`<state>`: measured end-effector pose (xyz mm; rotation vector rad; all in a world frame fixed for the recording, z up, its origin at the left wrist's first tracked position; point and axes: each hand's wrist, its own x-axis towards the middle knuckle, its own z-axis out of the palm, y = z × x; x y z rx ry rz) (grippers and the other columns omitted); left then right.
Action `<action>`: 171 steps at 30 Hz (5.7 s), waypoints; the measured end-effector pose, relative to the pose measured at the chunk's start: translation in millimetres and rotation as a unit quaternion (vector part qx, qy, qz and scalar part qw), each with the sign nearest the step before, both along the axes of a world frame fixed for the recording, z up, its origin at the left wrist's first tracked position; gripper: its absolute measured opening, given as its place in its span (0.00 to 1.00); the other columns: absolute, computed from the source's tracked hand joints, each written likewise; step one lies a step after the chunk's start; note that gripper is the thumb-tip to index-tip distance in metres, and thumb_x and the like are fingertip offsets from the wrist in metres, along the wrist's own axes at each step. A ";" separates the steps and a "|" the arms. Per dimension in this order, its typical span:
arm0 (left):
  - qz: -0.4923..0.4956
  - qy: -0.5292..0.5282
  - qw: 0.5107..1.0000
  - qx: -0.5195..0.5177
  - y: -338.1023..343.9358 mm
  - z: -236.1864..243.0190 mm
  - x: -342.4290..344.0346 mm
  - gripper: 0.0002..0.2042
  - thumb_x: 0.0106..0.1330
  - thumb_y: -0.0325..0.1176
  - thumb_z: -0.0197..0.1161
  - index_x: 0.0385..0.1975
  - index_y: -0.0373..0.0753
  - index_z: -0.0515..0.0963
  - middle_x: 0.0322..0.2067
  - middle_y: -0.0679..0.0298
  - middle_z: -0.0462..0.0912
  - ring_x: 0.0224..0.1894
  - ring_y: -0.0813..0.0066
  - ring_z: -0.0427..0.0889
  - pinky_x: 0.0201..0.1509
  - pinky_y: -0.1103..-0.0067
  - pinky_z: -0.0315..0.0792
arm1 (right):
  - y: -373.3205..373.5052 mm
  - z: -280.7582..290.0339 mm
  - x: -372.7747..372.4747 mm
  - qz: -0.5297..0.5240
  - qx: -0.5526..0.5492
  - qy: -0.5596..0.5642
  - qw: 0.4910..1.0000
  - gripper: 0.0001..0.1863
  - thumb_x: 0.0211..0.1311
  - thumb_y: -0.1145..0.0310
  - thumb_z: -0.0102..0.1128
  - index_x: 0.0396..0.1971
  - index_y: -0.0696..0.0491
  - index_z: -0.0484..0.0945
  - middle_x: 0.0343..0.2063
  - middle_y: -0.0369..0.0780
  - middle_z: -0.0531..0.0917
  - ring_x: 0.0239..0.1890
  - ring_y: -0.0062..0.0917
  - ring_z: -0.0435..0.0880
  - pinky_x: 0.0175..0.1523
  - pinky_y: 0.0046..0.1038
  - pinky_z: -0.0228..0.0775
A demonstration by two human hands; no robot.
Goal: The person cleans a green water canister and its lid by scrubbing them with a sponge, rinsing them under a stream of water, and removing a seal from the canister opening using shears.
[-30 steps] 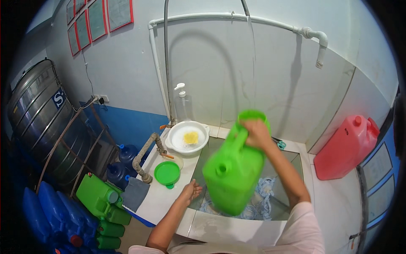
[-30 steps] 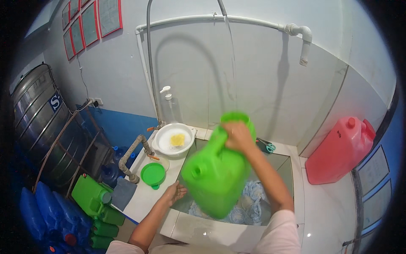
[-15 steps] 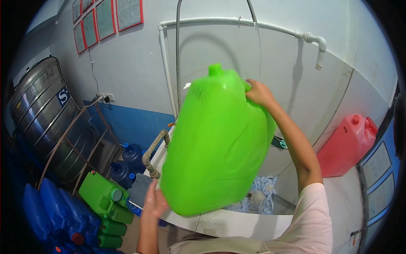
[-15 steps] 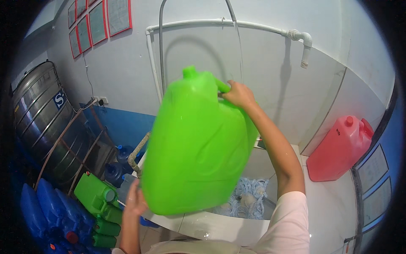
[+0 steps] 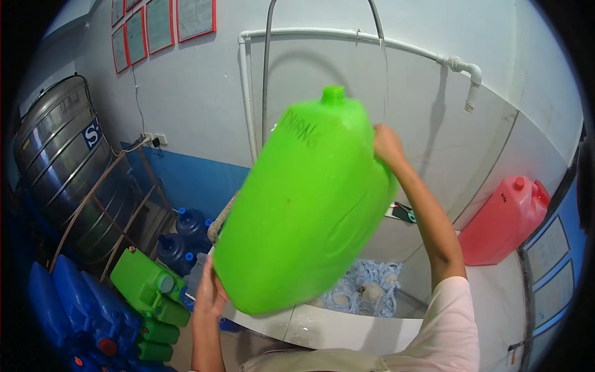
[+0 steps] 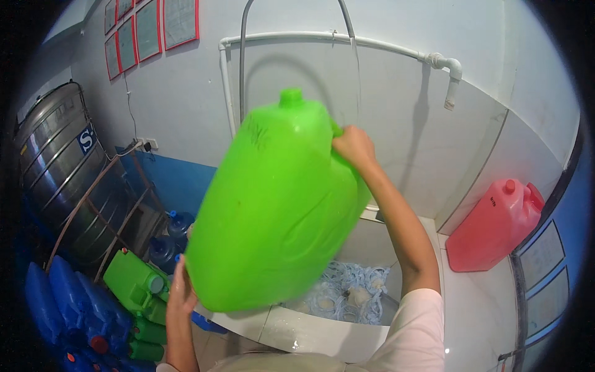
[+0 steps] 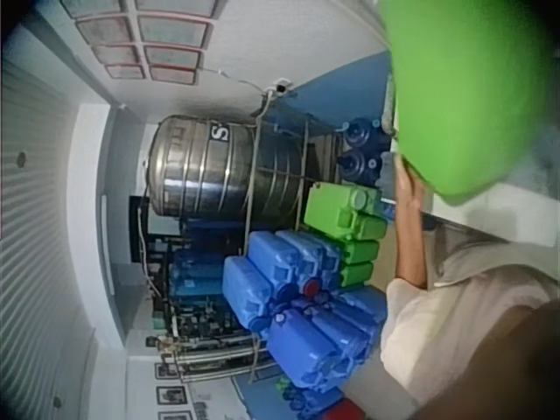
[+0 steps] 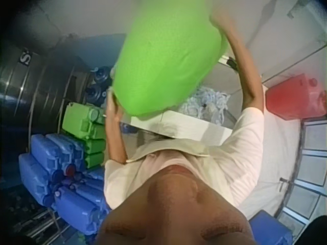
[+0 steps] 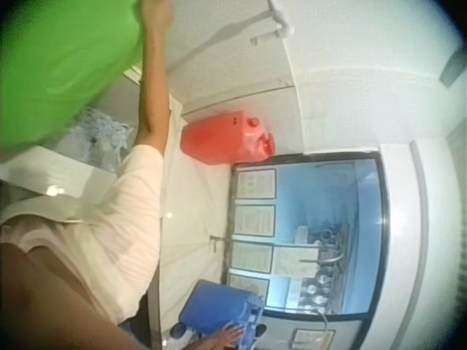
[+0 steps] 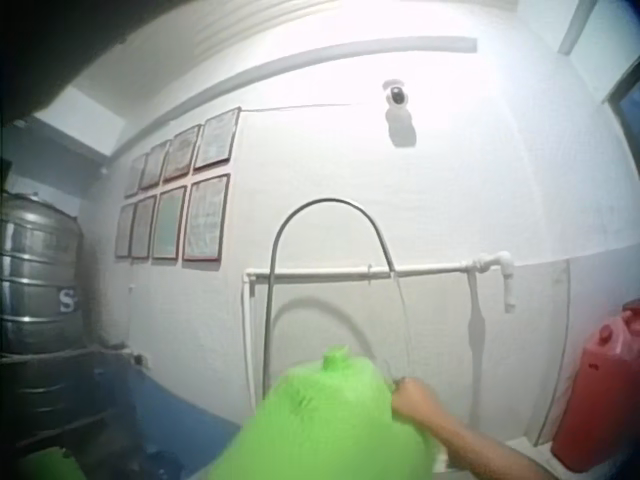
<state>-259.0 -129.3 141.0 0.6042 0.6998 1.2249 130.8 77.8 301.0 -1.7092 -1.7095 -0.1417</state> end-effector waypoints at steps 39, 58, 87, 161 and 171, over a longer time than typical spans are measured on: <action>0.004 0.017 1.000 0.019 26.4 1.4 31.9 0.33 0.61 0.54 0.46 0.60 0.35 0.54 0.42 0.52 0.75 0.44 0.65 0.75 0.52 0.75 0.66 | -23.9 -152.7 149.2 0.158 -0.059 0.273 0.947 0.16 0.55 0.66 0.53 0.43 0.57 0.74 0.45 0.44 0.76 0.43 0.32 0.77 0.47 0.29 0.67; 0.033 0.288 0.900 0.327 107.6 82.6 160.7 0.21 0.66 0.46 0.43 0.53 0.39 0.65 0.48 0.59 0.73 0.55 0.72 0.66 0.60 0.73 0.57 | -164.3 -373.7 90.1 -0.031 -0.052 0.806 0.589 0.16 0.51 0.68 0.55 0.41 0.54 0.75 0.49 0.42 0.73 0.42 0.32 0.77 0.45 0.30 0.68; 0.145 0.816 0.548 0.112 70.8 -152.7 52.7 0.27 0.50 0.32 0.61 0.51 0.31 0.61 0.34 0.44 0.74 0.36 0.49 0.75 0.39 0.63 0.71 | -210.2 -248.6 90.5 -0.265 -0.035 -0.061 0.962 0.16 0.32 0.77 0.60 0.29 0.51 0.76 0.54 0.42 0.67 0.40 0.35 0.76 0.37 0.33 0.68; -0.383 0.577 0.721 -0.015 97.9 -116.5 213.9 0.26 0.62 0.55 0.37 0.25 0.35 0.70 0.11 0.68 0.63 0.10 0.79 0.63 0.10 0.82 0.55 | -251.0 -274.8 2.5 0.014 -0.068 -0.049 0.996 0.20 0.48 0.59 0.61 0.44 0.46 0.75 0.28 0.37 0.70 0.31 0.31 0.66 0.38 0.32 0.59; -0.370 0.598 0.711 -0.003 64.2 -131.0 192.5 0.20 0.67 0.46 0.34 0.27 0.34 0.65 0.15 0.64 0.67 0.14 0.69 0.69 0.17 0.70 0.63 | -260.8 -284.3 -12.7 0.067 -0.074 -0.052 0.994 0.19 0.48 0.59 0.61 0.42 0.46 0.75 0.28 0.38 0.71 0.32 0.32 0.66 0.39 0.34 0.59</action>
